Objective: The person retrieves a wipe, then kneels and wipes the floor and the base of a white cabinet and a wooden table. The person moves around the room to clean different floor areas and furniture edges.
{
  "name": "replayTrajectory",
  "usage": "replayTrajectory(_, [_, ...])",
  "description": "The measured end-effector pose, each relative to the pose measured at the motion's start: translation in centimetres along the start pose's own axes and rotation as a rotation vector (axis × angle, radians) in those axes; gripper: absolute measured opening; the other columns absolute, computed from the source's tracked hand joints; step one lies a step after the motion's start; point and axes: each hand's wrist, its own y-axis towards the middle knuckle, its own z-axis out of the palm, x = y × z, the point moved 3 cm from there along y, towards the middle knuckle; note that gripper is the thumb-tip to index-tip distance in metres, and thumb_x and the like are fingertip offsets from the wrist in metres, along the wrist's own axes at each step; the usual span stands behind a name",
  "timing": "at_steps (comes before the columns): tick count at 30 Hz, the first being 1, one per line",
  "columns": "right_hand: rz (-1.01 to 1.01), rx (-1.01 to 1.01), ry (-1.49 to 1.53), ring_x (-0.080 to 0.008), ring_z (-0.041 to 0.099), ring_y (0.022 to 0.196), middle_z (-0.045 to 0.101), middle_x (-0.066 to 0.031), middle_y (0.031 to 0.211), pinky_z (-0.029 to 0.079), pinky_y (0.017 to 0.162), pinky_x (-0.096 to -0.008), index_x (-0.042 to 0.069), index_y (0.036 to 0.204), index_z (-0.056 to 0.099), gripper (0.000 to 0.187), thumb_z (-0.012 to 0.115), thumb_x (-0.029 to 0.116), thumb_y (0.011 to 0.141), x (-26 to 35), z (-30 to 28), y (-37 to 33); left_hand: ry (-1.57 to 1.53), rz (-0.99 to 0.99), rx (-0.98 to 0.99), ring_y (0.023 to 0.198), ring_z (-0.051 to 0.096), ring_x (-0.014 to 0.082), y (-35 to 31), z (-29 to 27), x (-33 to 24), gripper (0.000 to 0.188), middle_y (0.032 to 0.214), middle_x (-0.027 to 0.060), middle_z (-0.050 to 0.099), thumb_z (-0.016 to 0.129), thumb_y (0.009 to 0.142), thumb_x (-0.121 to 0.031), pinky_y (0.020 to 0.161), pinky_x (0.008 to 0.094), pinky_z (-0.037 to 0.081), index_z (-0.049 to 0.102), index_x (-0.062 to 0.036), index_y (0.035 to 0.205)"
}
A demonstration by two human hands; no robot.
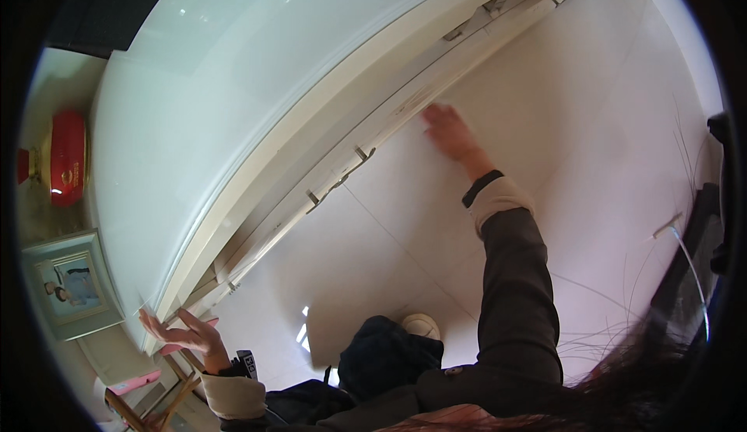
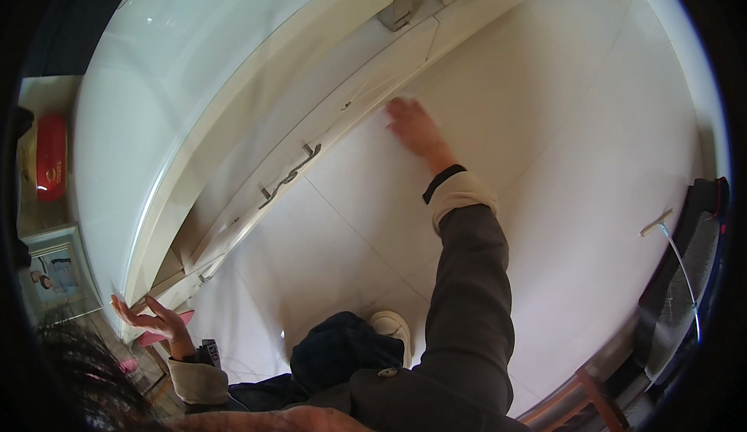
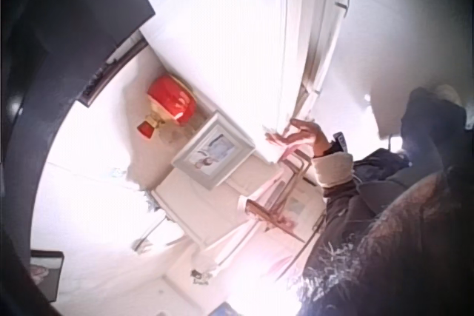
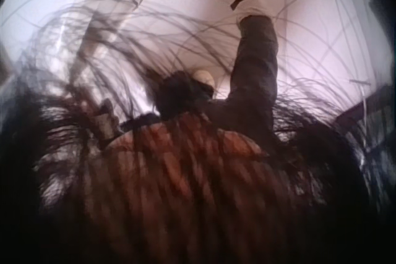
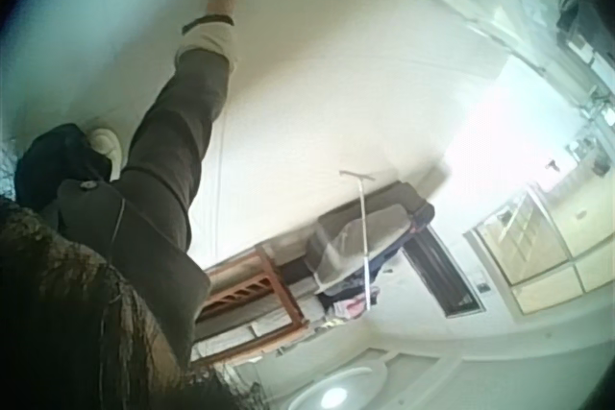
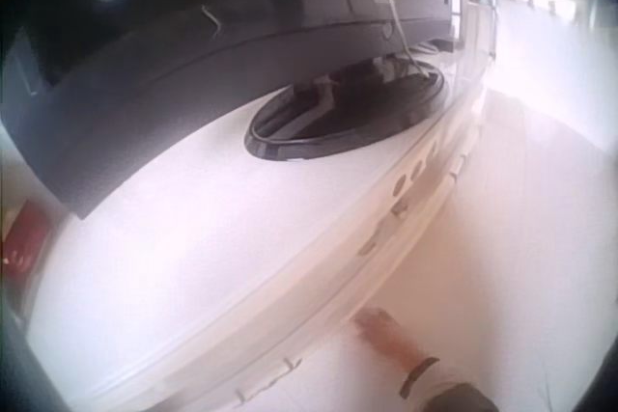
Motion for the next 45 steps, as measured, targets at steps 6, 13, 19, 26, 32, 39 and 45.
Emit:
replayTrajectory(6, [0.455,-0.177,0.003,-0.0248,0.028,0.134,0.033,-0.0079,0.144,0.023,0.107,-0.0472,0.008,0.137,0.037,0.054,0.046,0.034,0.090,-7.8,-2.6,1.4,-0.040,-0.001,-0.021,0.131,0.026,0.0381,0.1,0.4,0.0,0.051,0.141,0.0194,0.028,0.047,0.091,-0.016,0.106,0.0541,0.022,0.026,-0.0031,0.135])
replayTrajectory(13, [0.483,-0.194,-0.019,-0.0368,0.022,0.135,0.028,-0.0209,0.145,0.019,0.107,-0.0544,-0.004,0.137,0.030,0.074,0.051,0.045,0.085,0.9,0.5,2.2,0.025,0.050,-0.081,0.129,0.029,0.0373,0.3,0.6,0.1,0.047,0.138,0.0201,0.032,0.049,0.090,-0.017,0.106,0.0535,0.023,0.031,-0.0010,0.131])
replayTrajectory(19, [-0.018,-0.308,0.228,-0.0333,0.020,0.138,0.030,-0.0191,0.144,0.013,0.110,-0.0544,-0.001,0.136,0.035,0.081,0.056,0.052,0.079,18.7,6.8,-2.1,-0.003,0.060,-0.121,0.127,0.032,0.0384,0.5,0.7,-0.3,0.047,0.136,0.0208,0.035,0.050,0.089,-0.017,0.105,0.0535,0.024,0.033,-0.0008,0.130])
replayTrajectory(26, [-0.419,0.087,0.507,-0.0253,0.017,0.140,0.027,-0.0093,0.148,0.010,0.113,-0.0465,0.005,0.137,0.039,0.078,0.060,0.049,0.076,36.8,8.7,-4.2,0.053,0.107,-0.080,0.128,0.032,0.0379,0.5,0.3,-0.2,0.049,0.136,0.0190,0.035,0.053,0.089,-0.012,0.106,0.0519,0.024,0.031,-0.0017,0.132])
replayTrajectory(32, [-0.202,-0.289,0.429,-0.0271,0.030,0.133,0.040,-0.0111,0.138,0.022,0.109,-0.0474,0.007,0.131,0.043,0.070,0.068,0.038,0.072,20.0,6.0,-2.4,0.083,0.109,-0.084,0.128,0.032,0.0375,0.1,0.4,0.4,0.050,0.137,0.0186,0.036,0.055,0.090,-0.017,0.106,0.0520,0.024,0.032,-0.0010,0.132])
replayTrajectory(39, [0.596,-0.230,0.012,-0.0306,0.015,0.140,0.021,-0.0137,0.150,0.013,0.109,-0.0543,0.012,0.143,0.027,0.069,0.052,0.043,0.087,-5.4,1.0,-10.1,0.022,0.069,-0.098,0.129,0.032,0.0369,0.4,0.5,0.0,0.050,0.137,0.0195,0.035,0.054,0.091,-0.020,0.107,0.0523,0.023,0.033,-0.0001,0.131])
replayTrajectory(45, [1.299,-0.089,0.046,-0.0325,0.011,0.140,0.013,-0.0163,0.152,0.015,0.108,-0.0558,0.016,0.147,0.019,0.072,0.032,0.059,0.090,-14.6,-0.4,-24.7,0.050,0.074,-0.123,0.127,0.034,0.0368,0.6,0.7,-0.3,0.047,0.136,0.0195,0.036,0.051,0.091,-0.023,0.106,0.0533,0.025,0.035,-0.0016,0.130])
